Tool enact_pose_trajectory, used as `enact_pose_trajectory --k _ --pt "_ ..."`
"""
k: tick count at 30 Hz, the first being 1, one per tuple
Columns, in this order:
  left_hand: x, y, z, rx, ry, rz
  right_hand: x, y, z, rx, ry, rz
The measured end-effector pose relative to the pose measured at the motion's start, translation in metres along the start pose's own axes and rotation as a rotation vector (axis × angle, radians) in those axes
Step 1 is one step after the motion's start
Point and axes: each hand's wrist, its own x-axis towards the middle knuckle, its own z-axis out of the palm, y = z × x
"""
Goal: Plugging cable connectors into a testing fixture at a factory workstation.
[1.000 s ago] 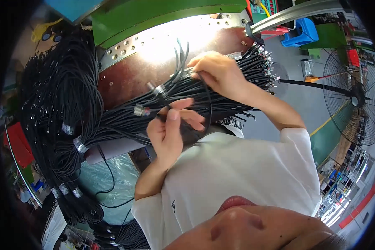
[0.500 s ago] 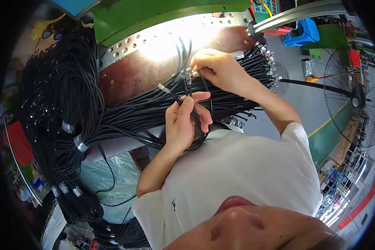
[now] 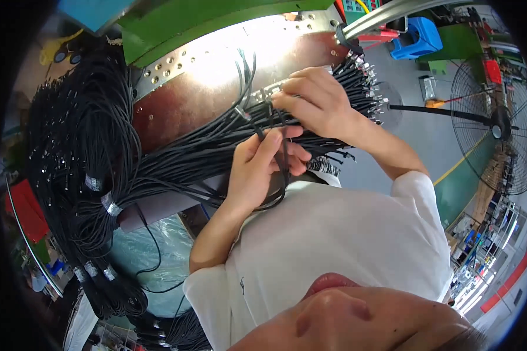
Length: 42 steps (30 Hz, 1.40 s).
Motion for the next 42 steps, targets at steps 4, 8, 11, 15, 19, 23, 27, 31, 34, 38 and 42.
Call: enact_pose_trajectory --k 4,8,11,15,19,23,27,31,34,38,42 --pt "-0.001 -0.005 -0.008 0.157 0.11 0.2 -0.015 0.018 -0.002 -0.03 -0.008 0.133" --pt "0.005 -0.003 0.004 -0.163 0.071 0.174 -0.012 0.02 -0.001 -0.028 -0.203 -0.01" --pt "0.011 -0.007 -0.003 -0.188 0.036 0.161 -0.013 0.024 0.003 -0.019 -0.218 -0.035" --pt "0.014 -0.007 -0.001 -0.316 0.063 0.043 -0.017 0.022 0.02 0.265 -0.203 0.336" --pt "0.013 -0.005 -0.001 -0.314 -0.024 0.02 -0.012 0.018 0.017 0.264 -0.283 0.479" --pt "0.013 0.0 -0.005 -0.302 -0.077 -0.049 -0.007 0.018 0.002 0.194 -0.359 0.352" --pt "0.021 0.014 0.008 -0.176 -0.172 -0.198 0.006 0.009 -0.023 0.023 -0.138 -0.045" --pt "-0.004 0.026 0.006 0.262 -0.235 -0.128 -0.019 0.026 -0.024 -0.108 0.084 0.137" --pt "0.006 0.03 0.003 0.557 0.015 0.266 -0.024 0.035 -0.02 -0.045 0.066 0.187" --pt "0.012 0.04 -0.003 0.091 -0.245 -0.057 -0.029 0.033 -0.018 0.005 -0.089 0.089" --pt "0.025 0.032 -0.006 -0.128 -0.328 -0.181 -0.03 0.033 -0.02 0.044 -0.214 0.119"
